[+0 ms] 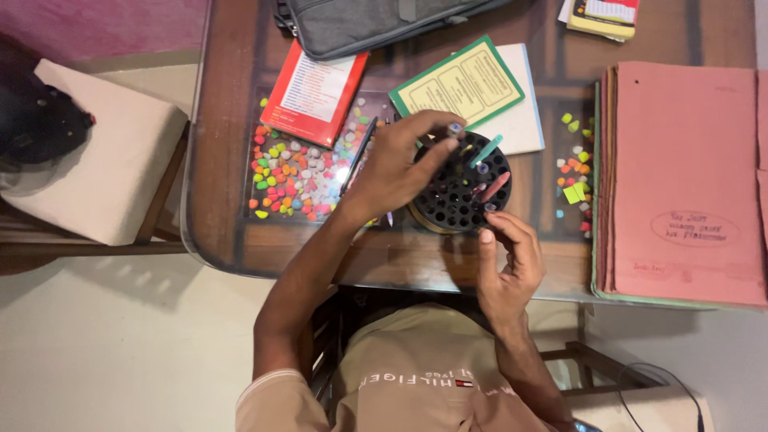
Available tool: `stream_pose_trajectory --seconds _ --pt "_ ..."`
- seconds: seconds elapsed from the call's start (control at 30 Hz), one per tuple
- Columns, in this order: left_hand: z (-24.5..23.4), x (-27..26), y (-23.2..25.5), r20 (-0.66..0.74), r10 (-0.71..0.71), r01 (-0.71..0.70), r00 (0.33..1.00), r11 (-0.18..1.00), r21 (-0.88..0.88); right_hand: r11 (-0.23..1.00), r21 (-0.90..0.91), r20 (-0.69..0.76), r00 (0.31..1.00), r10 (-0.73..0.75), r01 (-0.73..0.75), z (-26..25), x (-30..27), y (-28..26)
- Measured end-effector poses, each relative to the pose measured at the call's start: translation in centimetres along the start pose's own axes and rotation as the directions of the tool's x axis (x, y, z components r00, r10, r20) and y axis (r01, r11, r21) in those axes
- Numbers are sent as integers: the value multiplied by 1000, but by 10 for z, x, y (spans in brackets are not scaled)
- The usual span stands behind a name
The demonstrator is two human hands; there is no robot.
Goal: The person flips through a pink folder, closes it, and then picks up a cylindrical container. They place several pens and pencils into the container one by one, arranging them upright.
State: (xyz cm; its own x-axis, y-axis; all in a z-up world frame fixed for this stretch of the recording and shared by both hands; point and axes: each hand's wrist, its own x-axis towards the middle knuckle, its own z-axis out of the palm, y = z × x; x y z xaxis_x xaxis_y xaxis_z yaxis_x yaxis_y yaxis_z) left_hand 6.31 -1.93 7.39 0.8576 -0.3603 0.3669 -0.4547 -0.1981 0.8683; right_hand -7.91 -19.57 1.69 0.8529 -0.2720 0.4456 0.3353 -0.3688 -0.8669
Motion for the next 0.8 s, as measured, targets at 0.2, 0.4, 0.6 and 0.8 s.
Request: stream_pose_trajectory --seconds 0.2,0.4,0.6,0.8 --pt "-6 -5 2 -63 38 -42 997 997 -64 1000 10 12 1000 -1 1 -1 0 1" --pt "-10 -10 24 -325 98 -123 941 991 -58 1000 21 12 1000 4 -4 -1 0 1" --pt "-4 -13 30 -284 88 -109 955 992 -59 1000 14 12 1000 18 -19 -2 -1 0" --pt "-3 -11 28 -274 141 -148 951 989 -4 999 31 15 1000 22 -23 -2 0 0"
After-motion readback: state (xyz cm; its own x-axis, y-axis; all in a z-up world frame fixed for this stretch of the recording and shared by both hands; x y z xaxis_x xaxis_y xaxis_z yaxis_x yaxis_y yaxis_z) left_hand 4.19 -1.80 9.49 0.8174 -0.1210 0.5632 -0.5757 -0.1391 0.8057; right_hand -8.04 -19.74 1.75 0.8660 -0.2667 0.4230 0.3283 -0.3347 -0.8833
